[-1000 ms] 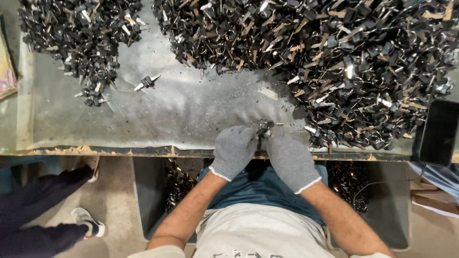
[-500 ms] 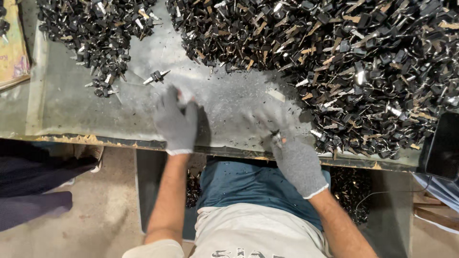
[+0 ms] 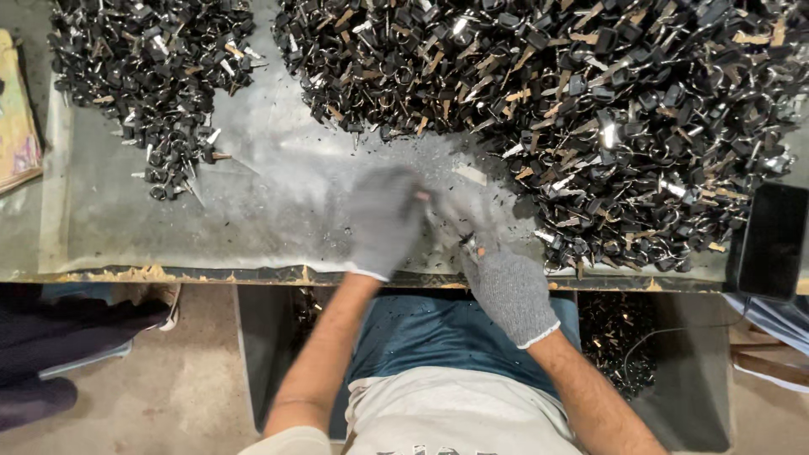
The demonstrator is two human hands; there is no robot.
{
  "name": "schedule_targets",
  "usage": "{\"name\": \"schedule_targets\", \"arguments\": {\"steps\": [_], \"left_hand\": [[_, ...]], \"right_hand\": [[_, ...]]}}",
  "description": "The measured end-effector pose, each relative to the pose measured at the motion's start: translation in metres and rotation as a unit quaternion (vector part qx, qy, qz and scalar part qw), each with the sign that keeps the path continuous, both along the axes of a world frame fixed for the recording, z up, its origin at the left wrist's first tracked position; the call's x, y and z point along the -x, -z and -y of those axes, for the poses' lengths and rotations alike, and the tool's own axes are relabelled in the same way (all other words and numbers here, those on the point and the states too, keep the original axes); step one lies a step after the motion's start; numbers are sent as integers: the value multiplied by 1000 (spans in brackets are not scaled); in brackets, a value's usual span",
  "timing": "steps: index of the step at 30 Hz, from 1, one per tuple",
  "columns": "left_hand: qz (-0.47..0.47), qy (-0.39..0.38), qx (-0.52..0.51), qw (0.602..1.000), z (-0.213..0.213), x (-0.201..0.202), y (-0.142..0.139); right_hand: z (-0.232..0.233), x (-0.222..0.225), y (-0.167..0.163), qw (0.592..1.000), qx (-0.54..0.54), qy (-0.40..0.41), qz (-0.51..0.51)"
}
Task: The person, wearing gray work gloves, picks small black metal parts one at a time from a large pile on a workbench, briefly handles and turns each piece, and drops it into a bin below the table. The person continues this sorting cycle throughout the episode, occasionally reaching back into the pile for more parts.
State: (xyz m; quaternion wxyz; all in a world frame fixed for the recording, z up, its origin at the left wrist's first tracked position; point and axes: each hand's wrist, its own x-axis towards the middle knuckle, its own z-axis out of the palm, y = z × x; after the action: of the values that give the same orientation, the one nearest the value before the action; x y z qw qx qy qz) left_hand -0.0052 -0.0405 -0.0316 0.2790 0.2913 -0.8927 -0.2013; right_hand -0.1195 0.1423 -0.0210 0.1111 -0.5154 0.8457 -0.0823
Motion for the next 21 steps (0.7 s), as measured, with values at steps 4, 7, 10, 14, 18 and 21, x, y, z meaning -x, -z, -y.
{"name": "schedule_targets", "arguments": {"steps": [4, 7, 10, 14, 18, 21], "left_hand": [[9, 114, 49, 992, -11, 57, 1], [23, 109, 47, 993, -1, 91, -2], [79, 54, -9, 995, 2, 109, 0], [36, 25, -105, 994, -3, 102, 11], [3, 21, 45, 999, -23, 75, 24], [-71, 11, 13, 997, -32, 60, 28]], "right_hand": [[-6, 4, 7, 999, 16, -11, 38], [-19, 8, 23, 989, 135, -10, 54], [-31, 8, 41, 976, 212, -1, 54], [-36, 6, 55, 961, 268, 16, 71], [-36, 8, 58, 948, 316, -26, 13], [-36, 10, 59, 974, 215, 6, 70]]}}
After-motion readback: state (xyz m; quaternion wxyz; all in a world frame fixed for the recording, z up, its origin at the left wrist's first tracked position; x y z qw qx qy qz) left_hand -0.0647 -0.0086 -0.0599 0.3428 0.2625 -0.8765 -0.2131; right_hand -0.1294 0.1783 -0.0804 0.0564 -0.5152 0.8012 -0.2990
